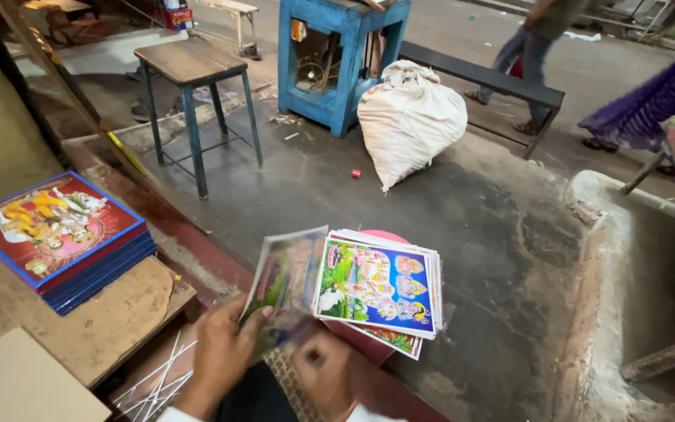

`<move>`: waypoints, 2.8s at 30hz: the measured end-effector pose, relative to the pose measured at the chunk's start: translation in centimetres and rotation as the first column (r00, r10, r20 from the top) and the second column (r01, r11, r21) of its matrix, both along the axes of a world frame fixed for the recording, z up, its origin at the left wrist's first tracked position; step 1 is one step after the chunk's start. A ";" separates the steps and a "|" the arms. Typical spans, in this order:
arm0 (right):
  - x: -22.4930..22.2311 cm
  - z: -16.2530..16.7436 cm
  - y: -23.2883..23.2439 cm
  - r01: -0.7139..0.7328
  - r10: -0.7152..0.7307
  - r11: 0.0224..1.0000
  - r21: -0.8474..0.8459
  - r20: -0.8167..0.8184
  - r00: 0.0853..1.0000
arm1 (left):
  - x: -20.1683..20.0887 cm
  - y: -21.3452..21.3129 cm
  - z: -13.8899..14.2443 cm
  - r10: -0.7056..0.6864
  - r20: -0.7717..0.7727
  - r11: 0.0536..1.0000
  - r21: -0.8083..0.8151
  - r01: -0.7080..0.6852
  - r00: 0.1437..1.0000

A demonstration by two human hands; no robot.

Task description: The person assembles religious pictures by attaching printed images to cardboard backings, wrapping the edges with blue decorative tape, and securing them with white zip ties. The person uses scissors to trim the zip ties and stacks the finished items on a nearby table.

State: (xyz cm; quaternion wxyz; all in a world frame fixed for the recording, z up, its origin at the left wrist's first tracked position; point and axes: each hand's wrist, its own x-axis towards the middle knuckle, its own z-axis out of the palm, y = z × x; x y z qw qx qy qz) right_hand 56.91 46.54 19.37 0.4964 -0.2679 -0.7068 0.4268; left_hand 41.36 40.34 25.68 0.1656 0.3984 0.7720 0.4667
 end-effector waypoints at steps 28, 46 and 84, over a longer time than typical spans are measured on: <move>-30.7 -17.5 -14.1 -0.397 0.767 0.431 -0.810 0.097 0.635 | -19.1 -24.2 -25.3 0.052 0.998 0.062 0.029 -0.998 0.032; -36.4 -20.3 -16.3 -0.472 0.577 0.816 -0.333 0.413 0.705 | -20.7 -38.5 -20.2 0.670 -0.169 0.693 -0.208 -0.691 0.723; -33.1 -19.4 -18.5 -0.587 0.298 0.767 0.258 0.667 0.683 | -20.8 -39.2 -20.9 0.795 0.054 0.605 0.017 -0.796 0.605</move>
